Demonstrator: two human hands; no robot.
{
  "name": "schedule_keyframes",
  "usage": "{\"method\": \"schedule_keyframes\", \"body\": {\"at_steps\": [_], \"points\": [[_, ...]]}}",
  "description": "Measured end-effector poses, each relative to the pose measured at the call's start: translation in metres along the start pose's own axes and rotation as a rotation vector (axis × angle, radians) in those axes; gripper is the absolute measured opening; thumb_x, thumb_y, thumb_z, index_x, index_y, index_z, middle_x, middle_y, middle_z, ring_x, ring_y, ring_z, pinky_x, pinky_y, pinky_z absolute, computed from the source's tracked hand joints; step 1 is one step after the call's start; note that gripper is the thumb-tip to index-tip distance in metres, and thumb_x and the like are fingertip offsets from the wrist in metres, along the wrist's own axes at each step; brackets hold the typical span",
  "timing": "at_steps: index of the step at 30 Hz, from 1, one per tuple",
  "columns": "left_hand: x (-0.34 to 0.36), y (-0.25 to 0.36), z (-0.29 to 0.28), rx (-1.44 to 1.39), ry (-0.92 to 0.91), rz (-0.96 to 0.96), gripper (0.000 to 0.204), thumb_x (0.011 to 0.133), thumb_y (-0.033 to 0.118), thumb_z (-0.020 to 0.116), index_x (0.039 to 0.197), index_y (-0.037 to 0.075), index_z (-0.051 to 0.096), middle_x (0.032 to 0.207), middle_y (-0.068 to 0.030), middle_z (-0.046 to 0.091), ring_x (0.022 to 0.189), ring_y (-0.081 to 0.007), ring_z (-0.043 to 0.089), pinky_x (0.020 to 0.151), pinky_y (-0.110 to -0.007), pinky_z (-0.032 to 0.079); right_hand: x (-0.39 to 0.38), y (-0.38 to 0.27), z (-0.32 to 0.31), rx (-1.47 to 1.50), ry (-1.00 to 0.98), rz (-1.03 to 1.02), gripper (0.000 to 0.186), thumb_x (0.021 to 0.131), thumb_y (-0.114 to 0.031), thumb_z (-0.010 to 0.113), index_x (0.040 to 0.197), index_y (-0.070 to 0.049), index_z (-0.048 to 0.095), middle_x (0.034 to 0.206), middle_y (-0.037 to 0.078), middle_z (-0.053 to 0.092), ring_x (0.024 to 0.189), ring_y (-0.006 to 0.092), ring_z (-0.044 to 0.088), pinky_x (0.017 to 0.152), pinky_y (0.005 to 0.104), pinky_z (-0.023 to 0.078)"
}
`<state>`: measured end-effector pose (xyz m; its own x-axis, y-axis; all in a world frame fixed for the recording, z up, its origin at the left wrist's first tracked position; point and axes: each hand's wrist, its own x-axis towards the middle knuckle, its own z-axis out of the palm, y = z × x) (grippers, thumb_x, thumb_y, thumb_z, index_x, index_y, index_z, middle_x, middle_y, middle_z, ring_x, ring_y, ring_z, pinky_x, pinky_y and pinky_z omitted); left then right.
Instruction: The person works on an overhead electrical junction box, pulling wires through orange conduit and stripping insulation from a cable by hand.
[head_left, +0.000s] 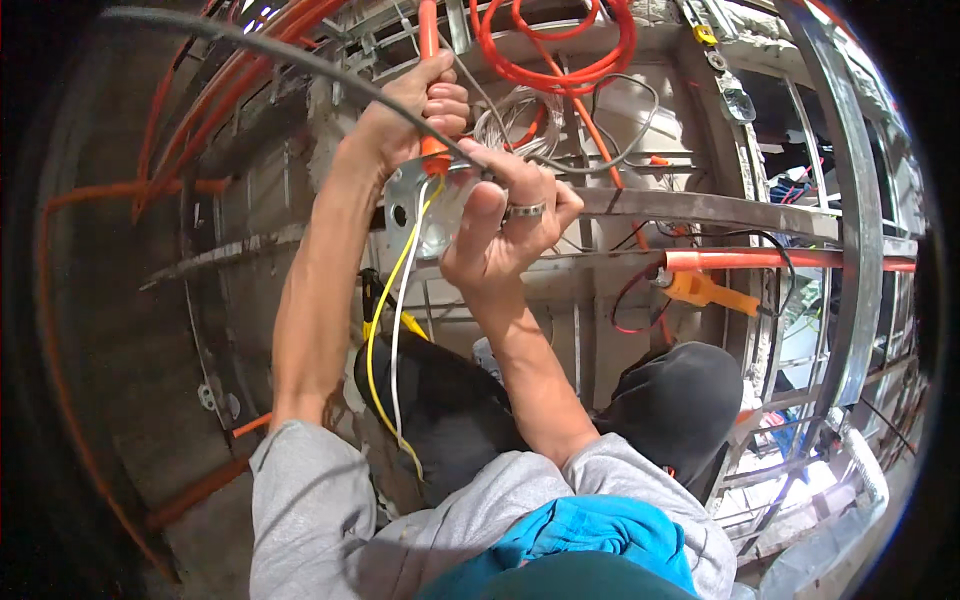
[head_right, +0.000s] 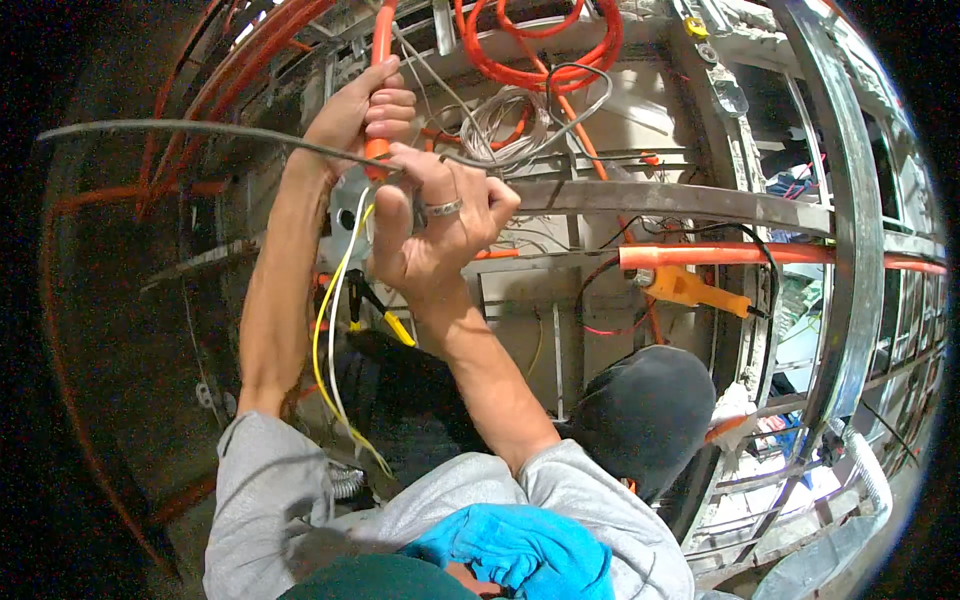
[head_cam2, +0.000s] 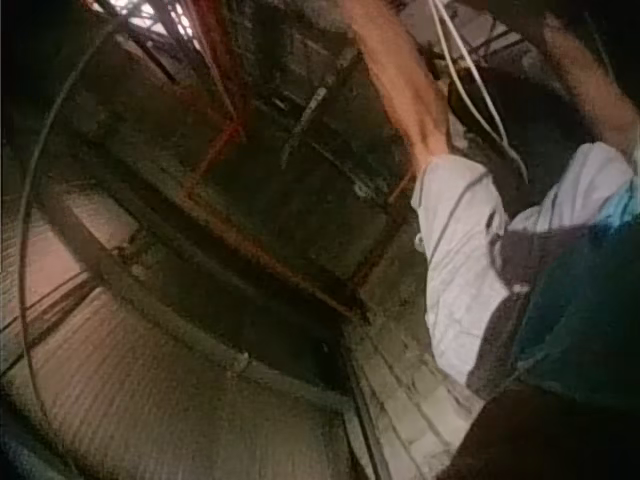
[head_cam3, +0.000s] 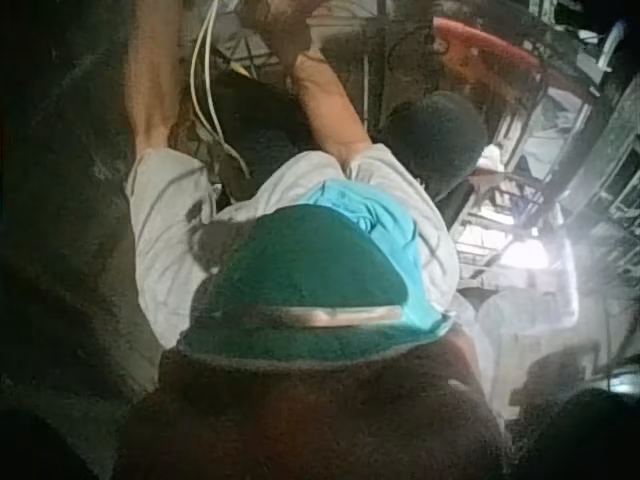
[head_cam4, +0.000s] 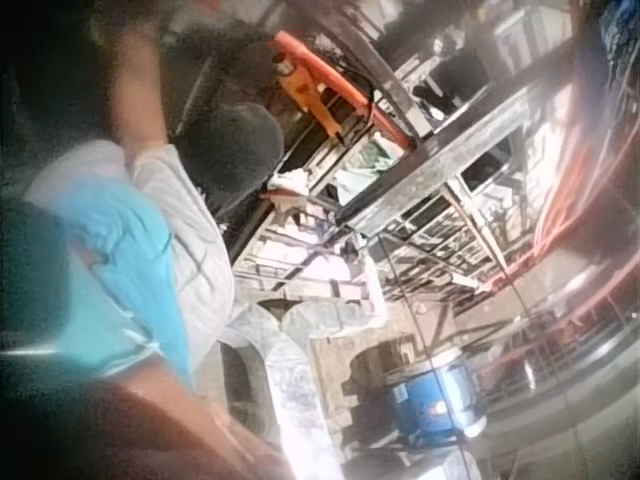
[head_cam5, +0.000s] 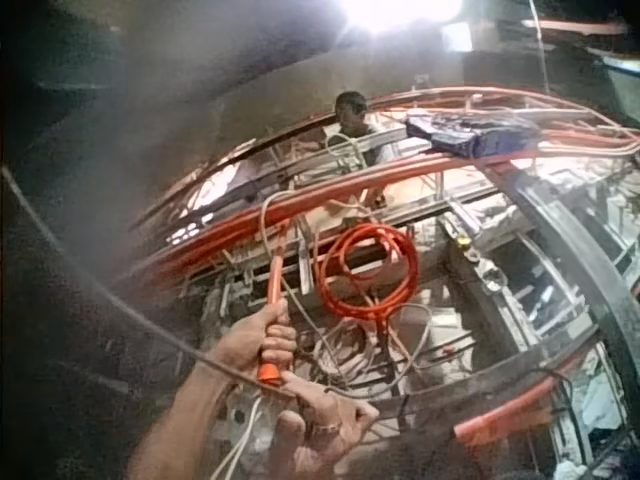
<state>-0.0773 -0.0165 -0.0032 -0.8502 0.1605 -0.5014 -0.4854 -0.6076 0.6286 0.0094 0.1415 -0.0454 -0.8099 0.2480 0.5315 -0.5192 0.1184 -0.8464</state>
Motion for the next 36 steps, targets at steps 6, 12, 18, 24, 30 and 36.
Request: {"method": "schedule_keyframes", "body": {"at_steps": [6, 12, 18, 24, 30, 36], "points": [[-0.002, -0.003, -0.002, -0.046, -0.076, -0.005, 0.031, 0.106, 0.033, 0.059, 0.087, 0.009, 0.051, 0.068, 0.0052, 0.041, 0.056, -0.0057, 0.04, 0.048, -0.02, 0.038, 0.0, -0.002, -0.002, 0.005, 0.007, 0.02, 0.037, 0.103, -0.045, 0.051, 0.102, -0.014, 0.071, 0.096, -0.002, 0.072, 0.088, 0.0174, 0.062, 0.09, 0.0354, 0.031], [-0.059, -0.011, -0.011, 0.553, 0.233, 0.31, 0.051, 0.104, 0.04, 0.059, 0.133, -0.002, 0.055, 0.12, -0.0136, 0.066, 0.105, -0.0236, 0.067, 0.097, -0.038, 0.052, 0.005, -0.014, -0.028, 0.117, -0.163, 0.155, 0.033, 0.108, -0.031, 0.048, 0.111, -0.009, 0.072, 0.107, 0.006, 0.073, 0.098, 0.0219, 0.063, 0.099, 0.0381, 0.035], [-0.138, -0.03, -0.006, 0.816, 0.349, 0.539, 0.051, 0.102, 0.042, 0.062, 0.132, 0.001, 0.059, 0.119, -0.0108, 0.069, 0.113, -0.0207, 0.065, 0.103, -0.035, 0.048, 0.04, -0.008, -0.068, 0.401, -0.309, 0.325, 0.035, 0.108, -0.029, 0.051, 0.106, -0.004, 0.076, 0.109, 0.015, 0.074, 0.106, 0.0273, 0.066, 0.095, 0.0382, 0.047], [-0.134, -0.067, 0.009, 0.962, 0.372, 0.571, 0.055, 0.102, 0.048, 0.058, 0.134, 0.003, 0.06, 0.122, -0.0058, 0.066, 0.119, -0.015, 0.058, 0.107, -0.032, 0.041, 0.077, -0.026, -0.128, 0.374, -0.57, 0.545, 0.022, 0.101, -0.021, 0.067, 0.106, -0.001, 0.076, 0.08, 0.005, 0.074, 0.072, 0.0084, 0.067, 0.065, 0.0264, 0.052], [-0.12, -0.093, 0.014, 0.549, 0.345, 0.691, 0.043, 0.108, 0.026, 0.04, 0.132, -0.003, 0.06, 0.125, -0.0066, 0.063, 0.119, -0.0166, 0.055, 0.107, -0.03, 0.039, 0.146, -0.03, -0.087, 0.165, -0.607, 0.138, 0.027, 0.096, -0.021, 0.067, 0.105, 0.004, 0.074, 0.089, 0.019, 0.076, 0.081, 0.0233, 0.075, 0.076, 0.0335, 0.057], [-0.09, -0.096, 0.007, 0.738, 0.528, 0.891, 0.05, 0.108, 0.036, 0.041, 0.109, -0.003, 0.072, 0.103, -0.0074, 0.07, 0.102, -0.0161, 0.061, 0.097, -0.03, 0.043, 0.164, 0.034, 0.019, -0.545, -0.978, -0.645, 0.049, 0.095, -0.045, 0.071, 0.086, 0.002, 0.074, 0.076, 0.012, 0.071, 0.066, 0.0171, 0.067, 0.064, 0.0355, 0.053]]}}
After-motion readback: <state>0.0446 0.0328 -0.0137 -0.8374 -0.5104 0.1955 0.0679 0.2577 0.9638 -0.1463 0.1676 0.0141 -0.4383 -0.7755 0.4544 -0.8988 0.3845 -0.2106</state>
